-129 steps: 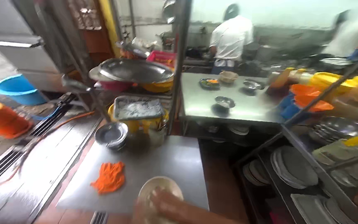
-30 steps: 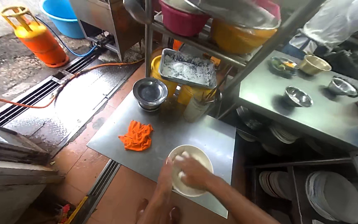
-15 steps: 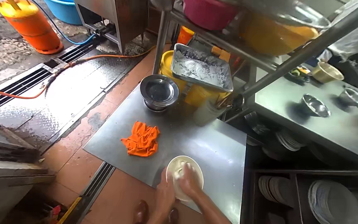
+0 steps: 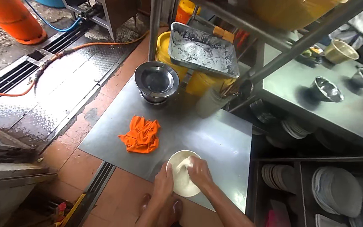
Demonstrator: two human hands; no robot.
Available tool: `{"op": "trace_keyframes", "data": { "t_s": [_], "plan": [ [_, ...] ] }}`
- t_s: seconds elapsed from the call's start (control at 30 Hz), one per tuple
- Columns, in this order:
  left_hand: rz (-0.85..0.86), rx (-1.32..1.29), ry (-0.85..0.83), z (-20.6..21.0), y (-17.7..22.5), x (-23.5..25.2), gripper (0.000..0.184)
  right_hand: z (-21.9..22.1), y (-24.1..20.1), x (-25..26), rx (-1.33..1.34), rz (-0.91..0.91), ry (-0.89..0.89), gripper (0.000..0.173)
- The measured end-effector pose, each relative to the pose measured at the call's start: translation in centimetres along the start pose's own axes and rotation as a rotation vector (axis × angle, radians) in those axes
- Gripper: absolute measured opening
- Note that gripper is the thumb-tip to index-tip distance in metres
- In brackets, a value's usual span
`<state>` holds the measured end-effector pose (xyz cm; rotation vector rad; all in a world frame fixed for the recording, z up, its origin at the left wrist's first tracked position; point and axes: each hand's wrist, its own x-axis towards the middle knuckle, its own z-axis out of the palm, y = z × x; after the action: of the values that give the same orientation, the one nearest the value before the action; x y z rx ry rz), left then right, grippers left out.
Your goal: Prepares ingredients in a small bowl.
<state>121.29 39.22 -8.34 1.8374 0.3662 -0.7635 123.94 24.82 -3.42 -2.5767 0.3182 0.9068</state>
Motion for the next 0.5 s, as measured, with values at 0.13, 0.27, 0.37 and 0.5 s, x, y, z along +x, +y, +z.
{"op": "trace_keyframes", "data": {
  "t_s": [0.13, 0.27, 0.37, 0.5],
  "plan": [
    [0.013, -0.006, -0.033, -0.2, -0.1, 0.7, 0.056, 2.2, 0.8, 0.3, -0.082, -0.073, -0.086, 0.035],
    [0.068, -0.140, -0.094, -0.4, -1.3, 1.1, 0.059, 1.2, 0.8, 0.7, 0.063, -0.088, 0.094, 0.032],
    [0.055, -0.160, -0.071, -0.1, -1.2, 1.1, 0.058, 3.7, 0.8, 1.8, -0.074, -0.286, -0.116, 0.035],
    [0.070, -0.189, -0.075, 0.1, -1.3, 0.8, 0.057, -0.6, 0.3, -1.5, -0.046, -0.281, -0.136, 0.024]
  ]
}}
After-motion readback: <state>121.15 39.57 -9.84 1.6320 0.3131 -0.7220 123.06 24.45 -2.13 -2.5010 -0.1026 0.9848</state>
